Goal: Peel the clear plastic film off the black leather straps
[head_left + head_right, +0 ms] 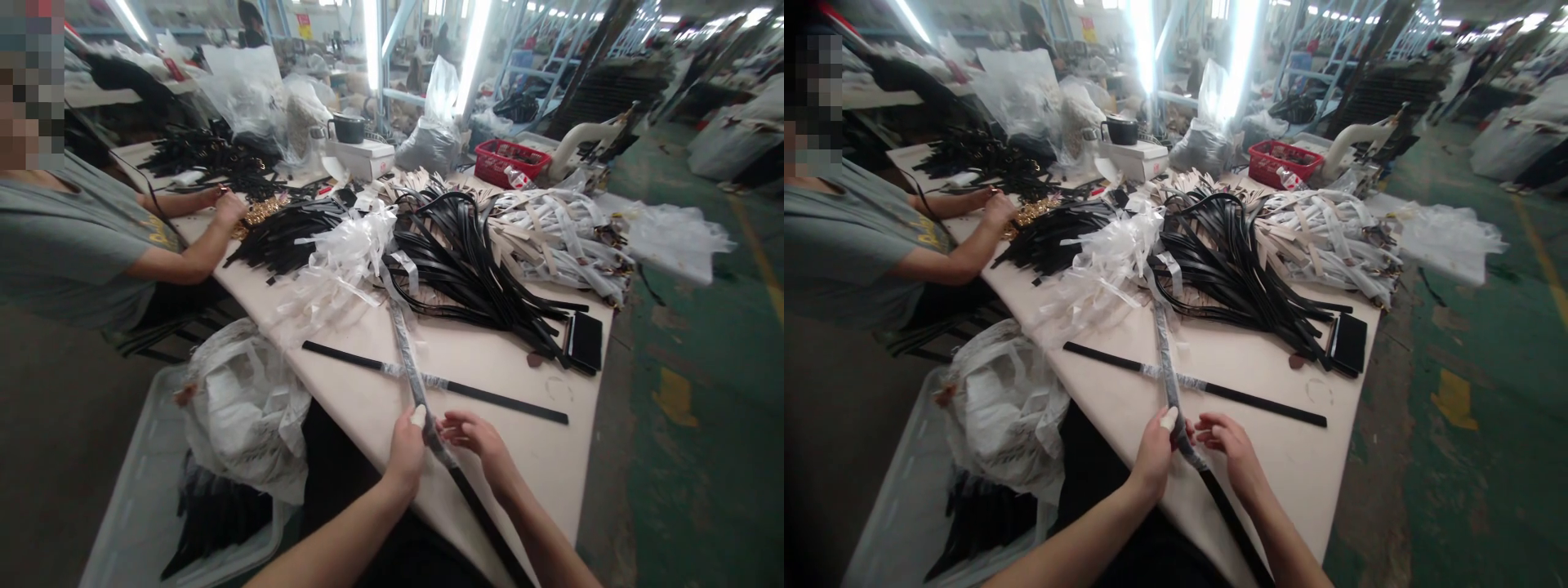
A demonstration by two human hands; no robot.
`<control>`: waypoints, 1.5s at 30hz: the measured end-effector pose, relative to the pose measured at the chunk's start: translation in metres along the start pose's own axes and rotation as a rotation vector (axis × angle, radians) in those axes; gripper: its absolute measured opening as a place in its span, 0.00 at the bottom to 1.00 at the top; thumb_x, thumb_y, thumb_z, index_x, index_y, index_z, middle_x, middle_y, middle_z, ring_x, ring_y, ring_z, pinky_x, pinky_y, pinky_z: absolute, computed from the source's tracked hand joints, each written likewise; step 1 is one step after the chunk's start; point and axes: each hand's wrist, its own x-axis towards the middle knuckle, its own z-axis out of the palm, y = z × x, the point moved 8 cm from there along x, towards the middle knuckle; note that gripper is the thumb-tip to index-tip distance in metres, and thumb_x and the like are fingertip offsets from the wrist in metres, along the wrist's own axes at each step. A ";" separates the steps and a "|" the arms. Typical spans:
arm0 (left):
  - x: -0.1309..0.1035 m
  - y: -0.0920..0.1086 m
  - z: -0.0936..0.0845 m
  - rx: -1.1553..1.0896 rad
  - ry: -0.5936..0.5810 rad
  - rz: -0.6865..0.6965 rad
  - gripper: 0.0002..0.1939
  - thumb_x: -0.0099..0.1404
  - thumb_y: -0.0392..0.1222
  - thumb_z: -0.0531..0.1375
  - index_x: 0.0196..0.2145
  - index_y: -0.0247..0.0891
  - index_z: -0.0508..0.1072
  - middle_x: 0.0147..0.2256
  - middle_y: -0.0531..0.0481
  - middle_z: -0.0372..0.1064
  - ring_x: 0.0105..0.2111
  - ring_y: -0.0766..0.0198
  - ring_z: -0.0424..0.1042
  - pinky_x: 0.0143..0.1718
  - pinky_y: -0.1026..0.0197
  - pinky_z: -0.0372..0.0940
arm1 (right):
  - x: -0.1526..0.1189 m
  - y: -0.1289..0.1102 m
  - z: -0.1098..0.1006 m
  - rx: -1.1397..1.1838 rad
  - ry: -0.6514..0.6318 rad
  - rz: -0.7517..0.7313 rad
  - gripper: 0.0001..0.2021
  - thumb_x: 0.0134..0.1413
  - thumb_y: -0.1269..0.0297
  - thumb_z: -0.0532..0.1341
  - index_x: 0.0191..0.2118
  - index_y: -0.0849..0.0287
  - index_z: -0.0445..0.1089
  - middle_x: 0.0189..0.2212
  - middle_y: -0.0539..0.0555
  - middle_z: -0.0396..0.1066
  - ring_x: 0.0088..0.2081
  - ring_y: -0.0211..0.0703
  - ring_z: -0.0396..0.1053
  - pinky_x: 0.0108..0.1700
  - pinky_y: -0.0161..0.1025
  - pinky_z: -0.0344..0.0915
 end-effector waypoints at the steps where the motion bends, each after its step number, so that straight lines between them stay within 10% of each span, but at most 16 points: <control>1: -0.005 -0.001 0.003 0.044 -0.038 0.012 0.16 0.63 0.53 0.60 0.31 0.36 0.74 0.27 0.45 0.73 0.26 0.59 0.70 0.30 0.59 0.65 | 0.012 -0.009 0.002 0.026 0.008 0.004 0.21 0.59 0.50 0.56 0.46 0.63 0.72 0.42 0.61 0.77 0.40 0.47 0.76 0.44 0.42 0.70; 7: -0.025 -0.013 -0.001 0.184 -0.261 -0.088 0.19 0.63 0.54 0.60 0.28 0.34 0.76 0.26 0.42 0.74 0.25 0.57 0.72 0.29 0.58 0.64 | 0.055 -0.045 0.052 0.026 -0.139 -0.005 0.20 0.58 0.48 0.60 0.41 0.64 0.70 0.23 0.49 0.72 0.20 0.34 0.67 0.26 0.32 0.62; 11: 0.020 0.065 -0.025 -0.135 -0.086 0.015 0.19 0.66 0.55 0.56 0.38 0.35 0.75 0.35 0.40 0.77 0.30 0.58 0.76 0.36 0.56 0.69 | 0.027 -0.039 0.075 0.018 -0.260 -0.026 0.18 0.60 0.48 0.58 0.38 0.61 0.68 0.19 0.45 0.67 0.17 0.32 0.61 0.21 0.30 0.56; 16: 0.045 0.140 0.005 -0.179 -0.181 0.212 0.18 0.67 0.55 0.58 0.37 0.34 0.73 0.36 0.38 0.77 0.33 0.52 0.77 0.40 0.51 0.70 | 0.000 -0.038 0.095 -0.052 -0.320 -0.060 0.20 0.63 0.44 0.53 0.41 0.59 0.66 0.18 0.45 0.67 0.15 0.33 0.59 0.19 0.30 0.53; 24: 0.009 0.052 0.004 -0.123 -0.092 0.036 0.18 0.65 0.55 0.58 0.34 0.34 0.74 0.30 0.41 0.77 0.30 0.54 0.77 0.28 0.59 0.67 | 0.006 -0.059 0.090 -0.356 -0.097 -0.285 0.23 0.68 0.47 0.47 0.26 0.56 0.61 0.17 0.48 0.64 0.19 0.36 0.61 0.24 0.33 0.58; 31: 0.035 0.113 -0.009 -0.276 -0.113 0.191 0.16 0.65 0.52 0.59 0.41 0.36 0.71 0.34 0.42 0.77 0.33 0.55 0.77 0.38 0.55 0.69 | 0.010 -0.034 0.096 -0.375 -0.178 -0.179 0.21 0.68 0.47 0.47 0.35 0.57 0.66 0.15 0.45 0.65 0.14 0.32 0.57 0.19 0.30 0.54; 37: 0.027 0.085 -0.017 -0.132 -0.059 0.208 0.16 0.65 0.55 0.60 0.36 0.37 0.70 0.35 0.46 0.75 0.32 0.60 0.75 0.31 0.61 0.66 | 0.018 -0.042 0.099 -0.428 -0.257 -0.180 0.24 0.67 0.45 0.47 0.31 0.59 0.67 0.18 0.48 0.68 0.16 0.35 0.62 0.19 0.31 0.58; 42: 0.021 0.097 -0.019 0.081 -0.105 0.362 0.18 0.68 0.54 0.57 0.32 0.36 0.73 0.32 0.46 0.74 0.35 0.60 0.72 0.38 0.61 0.65 | 0.027 -0.116 0.083 -0.561 -0.050 -0.494 0.18 0.62 0.51 0.58 0.49 0.57 0.72 0.45 0.58 0.74 0.42 0.46 0.73 0.42 0.41 0.69; 45: 0.019 0.110 -0.006 0.211 -0.165 0.433 0.16 0.68 0.53 0.57 0.37 0.35 0.74 0.35 0.47 0.74 0.36 0.60 0.70 0.40 0.60 0.64 | 0.031 -0.168 0.099 -0.716 -0.067 -0.697 0.11 0.64 0.57 0.58 0.42 0.57 0.74 0.42 0.57 0.74 0.41 0.45 0.70 0.44 0.40 0.67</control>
